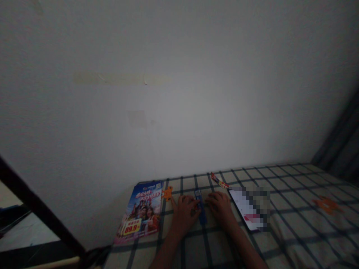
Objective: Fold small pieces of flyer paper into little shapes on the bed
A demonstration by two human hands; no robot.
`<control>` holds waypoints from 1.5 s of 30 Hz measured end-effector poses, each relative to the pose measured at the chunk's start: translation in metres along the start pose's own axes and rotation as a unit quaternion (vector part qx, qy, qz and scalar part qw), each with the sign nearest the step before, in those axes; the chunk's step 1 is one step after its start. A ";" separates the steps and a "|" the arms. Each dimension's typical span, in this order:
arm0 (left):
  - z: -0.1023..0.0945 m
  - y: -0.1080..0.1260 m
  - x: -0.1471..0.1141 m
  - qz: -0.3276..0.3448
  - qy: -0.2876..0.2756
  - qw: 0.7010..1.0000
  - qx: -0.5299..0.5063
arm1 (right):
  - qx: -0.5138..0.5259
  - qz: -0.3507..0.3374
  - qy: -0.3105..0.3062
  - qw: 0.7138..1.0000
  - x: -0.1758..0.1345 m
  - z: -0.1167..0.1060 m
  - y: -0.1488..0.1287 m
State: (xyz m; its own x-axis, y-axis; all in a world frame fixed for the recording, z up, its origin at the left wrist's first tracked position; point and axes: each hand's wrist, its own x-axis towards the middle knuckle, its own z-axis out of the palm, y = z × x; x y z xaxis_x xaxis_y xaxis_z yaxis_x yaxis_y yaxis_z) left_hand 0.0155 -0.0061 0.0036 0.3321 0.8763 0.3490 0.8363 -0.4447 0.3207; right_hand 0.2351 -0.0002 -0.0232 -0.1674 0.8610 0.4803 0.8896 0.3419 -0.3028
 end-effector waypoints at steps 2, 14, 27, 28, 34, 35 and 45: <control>-0.001 0.000 0.000 -0.002 -0.003 1.000 -0.003 | -0.004 0.003 -0.004 1.000 0.001 -0.001 -0.002; -0.003 0.004 0.000 -0.016 -0.010 1.000 0.001 | -0.004 -0.001 -0.015 1.000 0.001 0.000 -0.001; -0.007 0.006 0.000 -0.014 -0.005 1.000 -0.004 | -0.020 0.014 -0.035 0.999 0.000 -0.007 -0.011; -0.007 0.006 0.000 -0.013 -0.002 1.000 -0.002 | -0.020 0.013 -0.036 0.999 0.000 -0.007 -0.011; -0.010 0.007 0.000 -0.012 -0.011 1.000 0.005 | -0.010 0.011 -0.032 0.999 0.001 -0.004 -0.008; -0.010 0.007 0.000 -0.013 -0.014 1.000 0.006 | -0.004 0.012 -0.024 1.000 0.001 -0.004 -0.006; -0.010 0.008 -0.001 -0.014 -0.010 1.000 0.007 | 0.025 0.022 0.022 0.999 0.002 0.002 0.003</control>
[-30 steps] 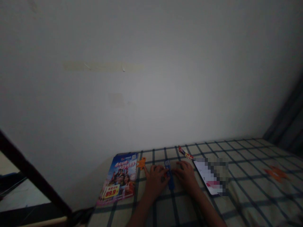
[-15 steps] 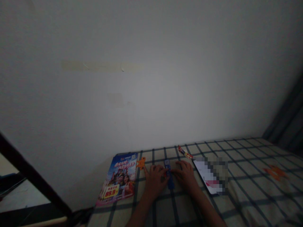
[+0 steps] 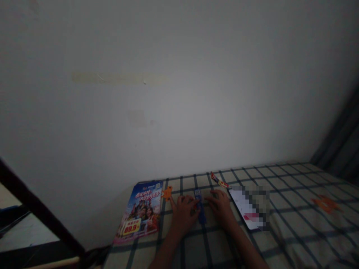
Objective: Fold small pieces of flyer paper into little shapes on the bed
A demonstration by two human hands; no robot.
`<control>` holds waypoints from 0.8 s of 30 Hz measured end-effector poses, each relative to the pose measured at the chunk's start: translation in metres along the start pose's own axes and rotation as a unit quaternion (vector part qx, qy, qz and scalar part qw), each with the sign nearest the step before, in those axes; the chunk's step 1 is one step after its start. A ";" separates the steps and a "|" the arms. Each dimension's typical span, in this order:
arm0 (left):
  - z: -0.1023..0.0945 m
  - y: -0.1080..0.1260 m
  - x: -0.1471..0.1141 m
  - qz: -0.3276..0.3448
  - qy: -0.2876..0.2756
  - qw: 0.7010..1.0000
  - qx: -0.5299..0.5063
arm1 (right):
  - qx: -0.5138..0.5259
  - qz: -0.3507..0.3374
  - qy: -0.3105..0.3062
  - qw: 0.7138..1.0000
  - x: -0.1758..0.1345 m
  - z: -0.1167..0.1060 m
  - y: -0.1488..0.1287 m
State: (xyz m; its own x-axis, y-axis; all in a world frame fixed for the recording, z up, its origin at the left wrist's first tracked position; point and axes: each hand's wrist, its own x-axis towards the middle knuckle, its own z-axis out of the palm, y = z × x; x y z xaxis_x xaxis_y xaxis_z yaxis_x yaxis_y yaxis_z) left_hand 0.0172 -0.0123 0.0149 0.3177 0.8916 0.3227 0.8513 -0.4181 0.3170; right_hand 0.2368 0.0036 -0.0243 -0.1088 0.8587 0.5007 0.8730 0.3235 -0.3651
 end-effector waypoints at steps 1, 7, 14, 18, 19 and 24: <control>0.000 0.000 0.000 -0.001 0.001 1.000 0.000 | -0.004 -0.002 -0.003 1.000 0.000 0.000 -0.001; 0.001 -0.001 0.000 0.007 0.014 1.000 0.008 | -0.016 -0.012 -0.020 1.000 -0.001 -0.003 -0.005; 0.004 -0.002 -0.001 0.006 0.022 1.000 -0.013 | -0.011 0.000 -0.013 1.000 0.000 0.000 -0.002; 0.003 -0.002 0.000 0.005 0.021 1.000 -0.014 | -0.003 0.001 -0.005 1.000 0.000 0.000 -0.001; 0.002 -0.002 0.000 0.004 0.019 1.000 -0.013 | -0.003 0.001 -0.004 1.000 0.000 -0.001 -0.002; 0.001 -0.002 0.001 0.002 0.005 1.000 -0.010 | -0.020 -0.004 -0.012 1.000 0.001 -0.002 -0.006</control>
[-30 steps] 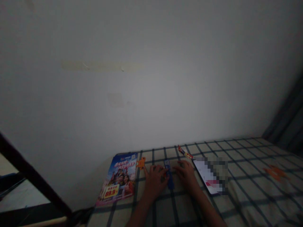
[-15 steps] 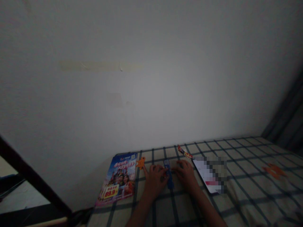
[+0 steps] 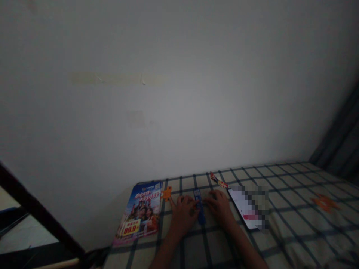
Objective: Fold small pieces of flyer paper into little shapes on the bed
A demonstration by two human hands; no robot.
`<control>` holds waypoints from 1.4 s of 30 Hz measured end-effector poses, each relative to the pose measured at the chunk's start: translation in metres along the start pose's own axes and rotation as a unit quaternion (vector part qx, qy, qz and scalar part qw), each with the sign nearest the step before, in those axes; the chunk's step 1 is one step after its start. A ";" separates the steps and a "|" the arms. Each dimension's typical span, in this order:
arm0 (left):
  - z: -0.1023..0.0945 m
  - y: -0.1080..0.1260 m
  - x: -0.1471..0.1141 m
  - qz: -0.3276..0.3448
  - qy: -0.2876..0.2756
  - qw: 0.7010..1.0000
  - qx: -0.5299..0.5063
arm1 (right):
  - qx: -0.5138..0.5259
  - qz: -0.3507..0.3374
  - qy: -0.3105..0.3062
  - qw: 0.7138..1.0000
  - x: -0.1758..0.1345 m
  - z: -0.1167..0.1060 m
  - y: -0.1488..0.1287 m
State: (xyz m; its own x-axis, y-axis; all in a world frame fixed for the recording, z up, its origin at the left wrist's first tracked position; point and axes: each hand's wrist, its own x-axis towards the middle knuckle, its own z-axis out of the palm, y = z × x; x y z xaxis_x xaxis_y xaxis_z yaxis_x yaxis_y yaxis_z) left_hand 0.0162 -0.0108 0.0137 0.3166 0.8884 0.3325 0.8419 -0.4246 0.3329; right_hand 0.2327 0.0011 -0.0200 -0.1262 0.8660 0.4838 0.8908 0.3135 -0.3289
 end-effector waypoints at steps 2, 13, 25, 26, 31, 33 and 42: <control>0.001 0.000 0.000 0.000 -0.001 1.000 0.000 | -0.002 -0.002 -0.009 1.000 0.000 -0.001 -0.002; 0.002 0.000 -0.001 -0.001 0.002 1.000 -0.008 | 0.006 0.006 -0.042 0.999 0.000 -0.008 -0.007; 0.003 0.000 -0.001 0.003 0.008 1.000 -0.013 | -0.040 0.038 -0.043 0.998 0.001 -0.003 -0.010; 0.004 -0.001 -0.001 0.003 0.011 1.000 -0.009 | -0.047 0.041 -0.044 0.997 0.001 -0.002 -0.010; 0.005 -0.002 -0.001 0.004 0.008 1.000 0.016 | -0.048 0.039 -0.046 0.997 0.002 -0.002 -0.007; 0.003 -0.002 -0.001 0.003 0.006 1.000 0.021 | -0.030 0.036 -0.036 0.998 0.003 -0.002 -0.002; 0.001 0.000 -0.003 0.000 0.004 1.000 0.028 | 0.004 0.028 -0.008 1.000 0.002 0.000 0.004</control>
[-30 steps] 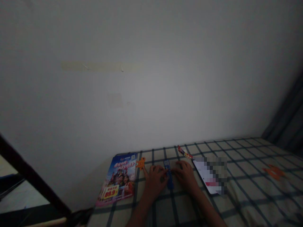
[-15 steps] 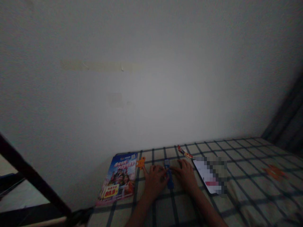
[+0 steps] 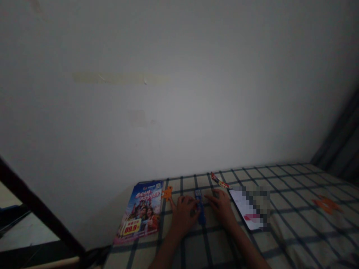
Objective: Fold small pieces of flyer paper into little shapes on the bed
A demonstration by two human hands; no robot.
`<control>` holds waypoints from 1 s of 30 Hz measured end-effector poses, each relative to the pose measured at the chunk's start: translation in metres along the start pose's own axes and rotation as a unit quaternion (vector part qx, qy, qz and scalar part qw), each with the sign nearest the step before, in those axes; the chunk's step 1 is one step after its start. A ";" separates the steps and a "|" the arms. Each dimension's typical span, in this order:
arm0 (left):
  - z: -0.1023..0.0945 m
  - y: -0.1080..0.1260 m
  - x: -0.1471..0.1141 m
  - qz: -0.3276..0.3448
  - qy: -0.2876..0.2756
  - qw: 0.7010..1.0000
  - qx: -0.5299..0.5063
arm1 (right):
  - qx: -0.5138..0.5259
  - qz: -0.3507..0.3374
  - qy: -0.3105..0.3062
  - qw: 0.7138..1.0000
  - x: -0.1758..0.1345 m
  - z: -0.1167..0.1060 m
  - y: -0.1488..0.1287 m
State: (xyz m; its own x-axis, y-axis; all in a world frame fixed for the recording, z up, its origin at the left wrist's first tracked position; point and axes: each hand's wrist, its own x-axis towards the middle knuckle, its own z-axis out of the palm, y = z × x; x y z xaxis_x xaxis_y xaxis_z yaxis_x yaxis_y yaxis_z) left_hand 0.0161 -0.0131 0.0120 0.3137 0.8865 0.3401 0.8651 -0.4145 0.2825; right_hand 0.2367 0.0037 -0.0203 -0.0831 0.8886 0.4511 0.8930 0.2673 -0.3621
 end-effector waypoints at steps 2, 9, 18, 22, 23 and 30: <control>0.001 -0.001 0.000 0.003 -0.001 1.000 -0.004 | -0.001 0.002 -0.008 1.000 0.000 -0.001 -0.001; 0.000 -0.001 0.001 0.005 -0.013 1.000 -0.009 | -0.039 0.025 -0.055 0.997 0.000 -0.003 -0.009; 0.002 -0.001 0.000 0.010 -0.010 1.000 0.006 | -0.080 0.048 -0.100 0.991 0.003 -0.007 -0.017; 0.002 -0.002 0.001 0.011 -0.014 1.000 0.008 | -0.087 0.068 -0.104 0.988 0.005 -0.009 -0.021; 0.002 -0.002 0.001 0.010 -0.015 1.000 0.009 | -0.089 0.073 -0.105 0.988 0.006 -0.009 -0.022; -0.003 0.000 0.002 0.000 -0.038 0.999 0.012 | -0.106 0.089 -0.092 0.986 0.008 -0.006 -0.027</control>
State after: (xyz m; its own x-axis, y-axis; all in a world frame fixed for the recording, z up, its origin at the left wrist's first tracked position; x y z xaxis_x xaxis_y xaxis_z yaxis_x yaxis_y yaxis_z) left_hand 0.0155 -0.0122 0.0155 0.3425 0.8995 0.2712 0.8736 -0.4112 0.2605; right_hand 0.2142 0.0008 -0.0021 0.0217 0.9720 0.2341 0.9716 0.0347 -0.2339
